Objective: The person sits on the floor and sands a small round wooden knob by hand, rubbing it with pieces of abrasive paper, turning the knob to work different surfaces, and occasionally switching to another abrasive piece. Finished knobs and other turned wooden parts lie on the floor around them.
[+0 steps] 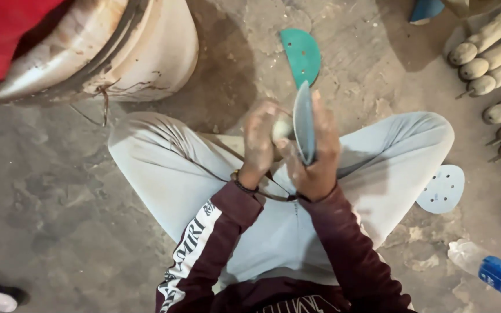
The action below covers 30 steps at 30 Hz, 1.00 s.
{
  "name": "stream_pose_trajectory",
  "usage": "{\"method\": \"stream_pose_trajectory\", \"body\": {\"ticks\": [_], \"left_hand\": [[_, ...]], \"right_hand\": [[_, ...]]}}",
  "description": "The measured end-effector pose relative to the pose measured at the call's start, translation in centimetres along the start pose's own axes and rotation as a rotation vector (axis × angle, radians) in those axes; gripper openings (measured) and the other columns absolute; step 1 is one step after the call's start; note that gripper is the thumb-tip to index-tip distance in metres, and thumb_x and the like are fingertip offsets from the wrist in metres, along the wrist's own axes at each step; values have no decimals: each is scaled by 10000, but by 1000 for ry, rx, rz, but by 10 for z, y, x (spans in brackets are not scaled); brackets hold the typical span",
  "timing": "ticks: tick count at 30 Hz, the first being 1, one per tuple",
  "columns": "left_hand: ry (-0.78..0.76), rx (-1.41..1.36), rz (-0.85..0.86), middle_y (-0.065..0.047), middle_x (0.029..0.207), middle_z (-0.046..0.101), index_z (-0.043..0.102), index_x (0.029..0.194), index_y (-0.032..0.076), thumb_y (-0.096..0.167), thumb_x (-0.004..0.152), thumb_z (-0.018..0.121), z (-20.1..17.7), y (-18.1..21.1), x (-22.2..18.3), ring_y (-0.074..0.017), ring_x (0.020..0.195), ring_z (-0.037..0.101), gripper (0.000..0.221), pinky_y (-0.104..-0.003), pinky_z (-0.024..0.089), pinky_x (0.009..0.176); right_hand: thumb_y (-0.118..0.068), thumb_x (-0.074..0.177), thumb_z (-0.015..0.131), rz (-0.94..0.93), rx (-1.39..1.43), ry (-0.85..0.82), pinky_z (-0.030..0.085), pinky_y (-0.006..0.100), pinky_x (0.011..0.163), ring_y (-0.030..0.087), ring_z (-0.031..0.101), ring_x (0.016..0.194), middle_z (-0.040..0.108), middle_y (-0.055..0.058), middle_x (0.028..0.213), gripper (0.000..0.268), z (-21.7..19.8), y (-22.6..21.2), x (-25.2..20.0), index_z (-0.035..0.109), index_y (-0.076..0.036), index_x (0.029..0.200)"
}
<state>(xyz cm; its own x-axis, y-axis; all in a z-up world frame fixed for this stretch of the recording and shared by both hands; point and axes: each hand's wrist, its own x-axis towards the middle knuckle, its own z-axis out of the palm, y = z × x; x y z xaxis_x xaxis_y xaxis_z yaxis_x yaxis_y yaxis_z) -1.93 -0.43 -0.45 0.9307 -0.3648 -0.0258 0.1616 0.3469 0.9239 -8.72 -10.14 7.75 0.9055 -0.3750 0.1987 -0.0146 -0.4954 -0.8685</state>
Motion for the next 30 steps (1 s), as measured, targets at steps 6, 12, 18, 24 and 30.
{"method": "stream_pose_trajectory", "body": {"ticks": [6,12,18,24,30], "left_hand": [[213,646,528,-124,853,542,594,998,-39,196,1107,527,5,-4,-6,-225,758,523,268,-390,422,690],[269,407,334,-118,823,540,591,932,11,222,1079,505,6,-5,0,-173,732,509,271,-381,418,672],[302,374,250,-104,799,522,581,930,15,217,1116,515,9,-11,5,-164,721,498,283,-358,422,660],[287,322,245,-92,772,483,581,876,7,157,1072,540,25,-27,-18,-194,704,460,251,-361,399,635],[297,305,285,-84,771,479,533,848,15,163,1016,588,4,-29,-19,-185,712,456,231,-355,395,630]], "right_hand": [[-475,1115,377,49,-95,-125,371,418,1236,308,456,1473,437,223,1577,710,19,-7,6,314,9,1630],[-388,1202,302,-62,44,-155,283,417,1302,334,354,1590,277,192,1736,612,24,-1,6,219,10,1660],[-354,1122,379,271,207,-197,451,302,914,195,452,942,474,140,1463,664,30,15,-13,208,-23,1672],[-363,1112,449,217,1063,-160,439,334,1127,160,513,1223,456,-15,1414,696,30,19,3,116,-93,1661],[-312,1142,437,183,98,-108,459,348,979,224,482,1025,529,76,1395,644,31,20,-4,241,-24,1684]]}}
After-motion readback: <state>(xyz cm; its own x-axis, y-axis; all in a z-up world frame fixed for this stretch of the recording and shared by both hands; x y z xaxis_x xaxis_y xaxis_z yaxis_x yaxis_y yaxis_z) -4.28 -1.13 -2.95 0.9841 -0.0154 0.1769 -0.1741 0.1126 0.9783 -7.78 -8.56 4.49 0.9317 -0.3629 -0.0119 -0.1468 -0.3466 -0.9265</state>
